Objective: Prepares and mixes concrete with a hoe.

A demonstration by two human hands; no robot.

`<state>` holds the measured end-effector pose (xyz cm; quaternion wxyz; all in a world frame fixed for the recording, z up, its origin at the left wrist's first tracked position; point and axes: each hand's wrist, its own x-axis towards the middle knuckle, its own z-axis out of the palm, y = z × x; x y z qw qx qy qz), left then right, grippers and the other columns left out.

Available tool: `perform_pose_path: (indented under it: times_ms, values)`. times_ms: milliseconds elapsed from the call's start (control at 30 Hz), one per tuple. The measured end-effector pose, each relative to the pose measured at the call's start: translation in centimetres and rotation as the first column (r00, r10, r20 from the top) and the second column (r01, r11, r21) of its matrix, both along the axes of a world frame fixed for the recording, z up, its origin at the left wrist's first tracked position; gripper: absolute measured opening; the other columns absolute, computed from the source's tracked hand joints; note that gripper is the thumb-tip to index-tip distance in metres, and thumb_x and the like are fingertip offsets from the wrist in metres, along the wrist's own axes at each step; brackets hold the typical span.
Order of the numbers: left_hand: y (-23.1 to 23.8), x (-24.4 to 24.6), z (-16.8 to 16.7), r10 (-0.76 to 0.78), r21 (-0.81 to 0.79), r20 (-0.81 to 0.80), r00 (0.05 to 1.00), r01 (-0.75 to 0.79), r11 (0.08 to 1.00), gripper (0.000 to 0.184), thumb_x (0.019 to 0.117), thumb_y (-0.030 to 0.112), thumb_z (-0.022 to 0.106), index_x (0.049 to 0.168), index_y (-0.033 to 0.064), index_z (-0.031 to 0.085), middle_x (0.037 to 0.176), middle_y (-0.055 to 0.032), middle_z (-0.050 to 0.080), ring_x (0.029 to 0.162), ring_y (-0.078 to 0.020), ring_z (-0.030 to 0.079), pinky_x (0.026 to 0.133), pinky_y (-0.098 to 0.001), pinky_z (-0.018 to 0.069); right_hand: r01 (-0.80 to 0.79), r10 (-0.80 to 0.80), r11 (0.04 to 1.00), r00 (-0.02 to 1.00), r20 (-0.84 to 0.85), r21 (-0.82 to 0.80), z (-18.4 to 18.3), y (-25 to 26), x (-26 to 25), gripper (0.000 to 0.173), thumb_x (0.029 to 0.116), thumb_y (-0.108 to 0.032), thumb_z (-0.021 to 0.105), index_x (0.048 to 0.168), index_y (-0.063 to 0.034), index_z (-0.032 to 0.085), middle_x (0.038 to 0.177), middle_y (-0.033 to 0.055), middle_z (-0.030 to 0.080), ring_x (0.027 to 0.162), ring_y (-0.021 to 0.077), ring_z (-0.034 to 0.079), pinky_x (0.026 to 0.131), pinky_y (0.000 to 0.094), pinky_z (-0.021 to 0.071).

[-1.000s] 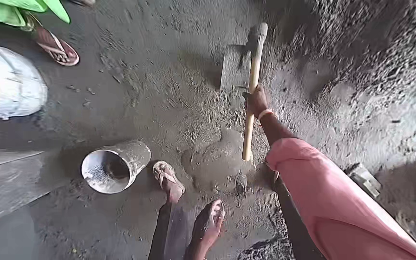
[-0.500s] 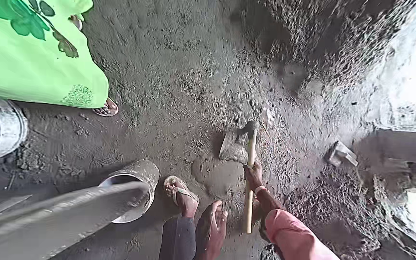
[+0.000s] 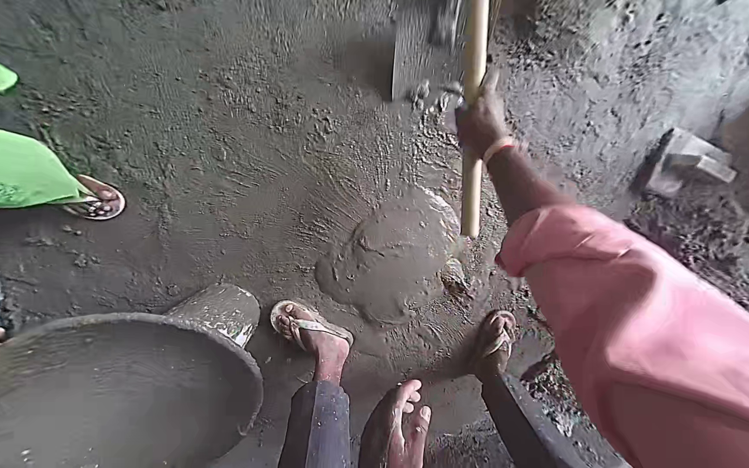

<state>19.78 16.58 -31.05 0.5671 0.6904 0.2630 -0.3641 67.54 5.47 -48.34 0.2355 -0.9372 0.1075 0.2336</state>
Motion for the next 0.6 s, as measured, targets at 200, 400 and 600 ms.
perform_pose_path:
  times_ms: [200, 400, 600]
  values:
    - [-1.3, 0.1, -1.0, 0.009, -0.017, -0.029, 1.000, -0.009, 1.000, 0.043, 0.0999, 0.027, 0.053, 0.134, 0.0029, 0.063, 0.121, -0.0091, 0.071, 0.107, -0.0142, 0.069, 0.096, -0.0332, 0.0552, 0.193, -0.170, 0.976, 0.966, -0.197, 0.104, 2.5, -3.0, -16.6, 0.067, 0.1002, -0.021, 0.058, 0.155, -0.0030, 0.025, 0.108, 0.0304, 0.065, 0.089, 0.0447, 0.069, 0.074, 0.0619, 0.0563]
    - [-1.3, 2.2, -1.0, -0.064, -0.004, -0.110, 0.992, 0.064, 0.998, 0.044, 0.0993, 0.030, 0.053, 0.134, 0.0048, 0.063, 0.122, -0.0078, 0.072, 0.107, -0.0131, 0.070, 0.097, -0.0319, 0.0553, 0.597, -0.488, 0.676, 0.802, -0.344, 0.432, 1.5, -6.1, -28.8, 0.038, 0.0932, -0.010, 0.063, 0.126, 0.0023, 0.050, 0.071, 0.0097, 0.057, 0.048, 0.0176, 0.055, 0.046, 0.0356, 0.0524]
    - [-1.7, 0.0, -0.9, -0.049, -0.009, -0.060, 0.997, 0.049, 0.999, 0.043, 0.0994, 0.027, 0.054, 0.136, 0.0050, 0.063, 0.120, -0.0091, 0.072, 0.106, -0.0156, 0.071, 0.094, -0.0350, 0.0583, 0.391, -0.405, 0.826, 0.913, -0.055, 0.407, 0.1, -9.7, -14.9, 0.054, 0.0985, -0.023, 0.059, 0.145, -0.0028, 0.042, 0.086, 0.0132, 0.063, 0.060, 0.0214, 0.061, 0.057, 0.0420, 0.0566]
